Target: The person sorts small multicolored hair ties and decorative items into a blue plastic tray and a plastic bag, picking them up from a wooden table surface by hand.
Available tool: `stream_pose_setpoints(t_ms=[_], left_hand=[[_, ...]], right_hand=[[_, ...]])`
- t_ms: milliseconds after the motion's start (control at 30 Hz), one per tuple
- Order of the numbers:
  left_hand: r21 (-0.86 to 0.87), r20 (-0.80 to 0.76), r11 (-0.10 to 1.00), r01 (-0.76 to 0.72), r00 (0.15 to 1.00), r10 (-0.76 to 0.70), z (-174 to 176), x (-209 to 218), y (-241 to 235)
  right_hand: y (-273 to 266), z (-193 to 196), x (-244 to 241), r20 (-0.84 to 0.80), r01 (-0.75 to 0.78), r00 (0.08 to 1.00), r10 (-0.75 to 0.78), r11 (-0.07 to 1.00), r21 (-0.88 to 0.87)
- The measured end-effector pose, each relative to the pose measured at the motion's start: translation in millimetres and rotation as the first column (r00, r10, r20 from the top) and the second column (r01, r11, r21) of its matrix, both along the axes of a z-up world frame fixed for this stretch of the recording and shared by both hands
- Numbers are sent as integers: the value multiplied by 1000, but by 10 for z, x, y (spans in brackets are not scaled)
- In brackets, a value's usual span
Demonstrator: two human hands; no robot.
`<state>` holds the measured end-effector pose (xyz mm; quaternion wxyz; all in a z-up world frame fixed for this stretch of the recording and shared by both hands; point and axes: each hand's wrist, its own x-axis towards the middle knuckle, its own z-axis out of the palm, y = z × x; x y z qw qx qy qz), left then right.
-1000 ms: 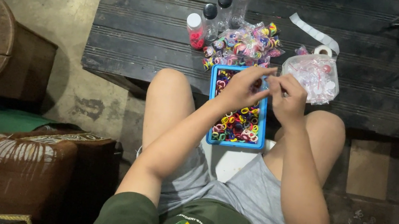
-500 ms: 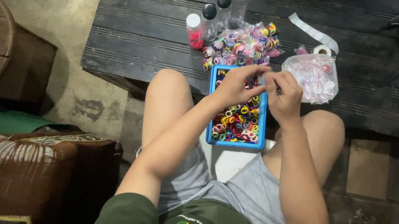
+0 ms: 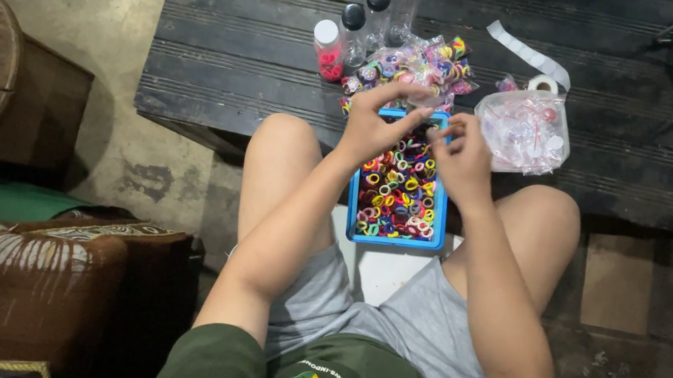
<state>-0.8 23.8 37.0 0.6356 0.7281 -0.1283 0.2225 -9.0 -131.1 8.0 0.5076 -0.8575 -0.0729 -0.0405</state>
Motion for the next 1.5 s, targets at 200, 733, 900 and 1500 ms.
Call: stream_pose_setpoints(t_ms=[200,733,900,1500], left_hand=[[-110,-85,994,9,996,-19,57,-21,31],[17,32,996,93,995,-93,34,-95,30],[55,24,993,105,994,-106,-26,-122,13],[61,-51,983,175,984,-172,31,-33,-333]], right_hand=[[46,-576,77,-82,-307,951,298,882,-358],[27,-549,-36,-107,-309,951,290,902,-302],[-48,-547,-18,-150,-228,969,198,947,-228],[-246,-965,-76,-40,-259,964,264,885,-386]])
